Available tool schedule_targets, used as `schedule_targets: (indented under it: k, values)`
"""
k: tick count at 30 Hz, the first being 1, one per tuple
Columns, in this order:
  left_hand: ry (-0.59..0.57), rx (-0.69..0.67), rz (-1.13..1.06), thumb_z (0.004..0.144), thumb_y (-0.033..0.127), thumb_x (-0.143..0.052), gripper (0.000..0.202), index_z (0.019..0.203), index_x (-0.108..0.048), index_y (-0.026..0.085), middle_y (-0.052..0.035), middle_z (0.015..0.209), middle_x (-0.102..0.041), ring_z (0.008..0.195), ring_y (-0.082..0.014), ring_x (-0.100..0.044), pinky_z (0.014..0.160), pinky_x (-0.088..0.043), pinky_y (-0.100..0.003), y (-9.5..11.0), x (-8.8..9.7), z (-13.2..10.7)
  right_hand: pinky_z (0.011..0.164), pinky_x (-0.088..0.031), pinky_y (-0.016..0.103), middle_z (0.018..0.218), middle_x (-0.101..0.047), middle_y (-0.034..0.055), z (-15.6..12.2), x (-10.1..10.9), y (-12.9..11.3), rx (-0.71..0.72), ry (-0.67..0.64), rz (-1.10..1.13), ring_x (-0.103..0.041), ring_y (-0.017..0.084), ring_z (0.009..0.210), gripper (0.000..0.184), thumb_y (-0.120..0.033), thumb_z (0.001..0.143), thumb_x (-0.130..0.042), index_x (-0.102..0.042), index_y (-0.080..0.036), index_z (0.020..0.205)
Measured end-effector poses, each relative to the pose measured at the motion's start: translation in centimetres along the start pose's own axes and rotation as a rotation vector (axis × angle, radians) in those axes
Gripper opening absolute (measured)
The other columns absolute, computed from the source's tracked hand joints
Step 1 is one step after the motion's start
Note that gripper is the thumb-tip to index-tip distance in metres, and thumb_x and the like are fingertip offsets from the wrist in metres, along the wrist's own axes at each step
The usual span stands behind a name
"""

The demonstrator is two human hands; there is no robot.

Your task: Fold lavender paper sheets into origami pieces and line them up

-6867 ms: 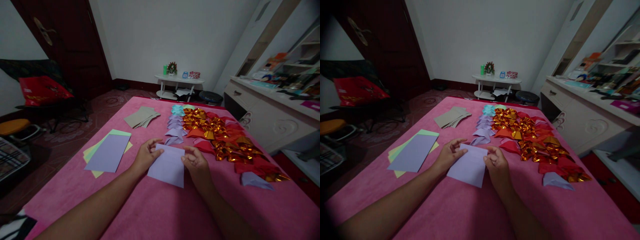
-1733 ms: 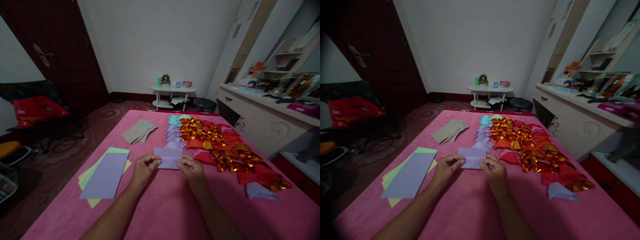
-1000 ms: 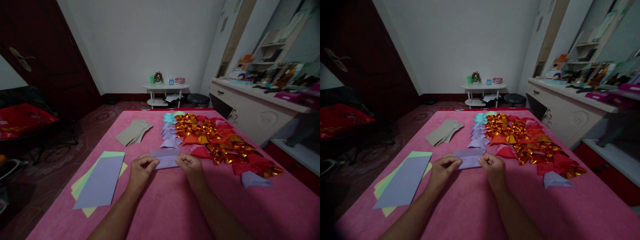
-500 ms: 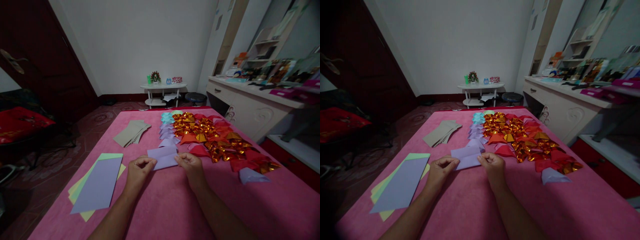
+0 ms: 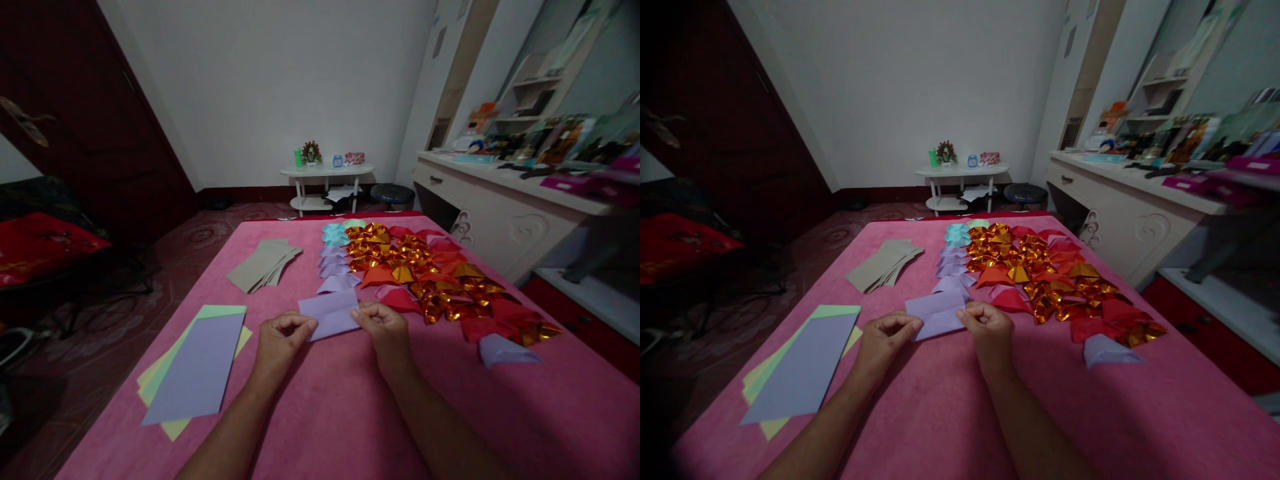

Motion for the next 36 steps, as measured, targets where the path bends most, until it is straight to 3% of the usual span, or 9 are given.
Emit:
schedule_targets:
  k: [9, 22, 32, 36]
  values:
    - [0.019, 0.041, 0.001, 0.064, 0.028, -0.072, 0.016, 0.063, -0.072, 0.013, -0.0039, 0.064, -0.068, 0.06, -0.0136, -0.058, 0.056, -0.044, -0.021, -0.4, 0.1, 0.0, 0.063, -0.047, 0.028, 0.073, -0.066, 0.0044, 0.0, 0.5, 0.1, 0.006, 0.07, -0.034, -0.059, 0.017, 0.067, 0.02, -0.029, 0.057, -0.077, -0.062, -0.015, 0.054]
    - [0.037, 0.094, -0.01, 0.061, 0.028, -0.074, 0.016, 0.062, -0.071, 0.012, -0.0034, 0.058, -0.067, 0.051, -0.0107, -0.054, 0.05, -0.04, -0.019, -1.1, 0.3, 0.1, 0.061, -0.047, 0.027, 0.074, -0.066, 0.005, -0.1, 0.5, -0.2, 0.023, 0.07, -0.091, -0.059, 0.017, 0.066, 0.02, -0.029, 0.058, -0.076, -0.062, -0.015, 0.054]
    - [0.017, 0.081, -0.135, 0.059, 0.028, -0.075, 0.025, 0.06, -0.055, 0.013, 0.0044, 0.048, -0.052, 0.043, -0.0049, -0.043, 0.044, -0.03, -0.015, -1.4, 0.1, 0.2, 0.054, -0.044, 0.026, 0.057, -0.062, 0.0012, -0.2, 0.1, -0.7, 0.083, 0.067, -0.187, -0.055, 0.015, 0.056, 0.022, -0.028, 0.057, -0.072, -0.055, -0.018, 0.047]
    - [0.003, 0.021, -0.052, 0.063, 0.026, -0.072, 0.019, 0.065, -0.057, 0.013, 0.0054, 0.05, -0.049, 0.045, -0.0054, -0.042, 0.045, -0.03, -0.016, -1.1, 0.2, 0.1, 0.051, -0.039, 0.024, 0.054, -0.059, -0.0008, -0.2, 0.2, -0.2, 0.155, 0.042, -0.322, -0.051, 0.013, 0.051, 0.026, -0.026, 0.06, -0.069, -0.048, -0.02, 0.046]
Point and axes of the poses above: each hand's wrist, its own z-axis towards the middle knuckle, its own x-axis out of the back of the hand, y = z × x, the point moved 8 cm from there along z, towards the middle knuckle
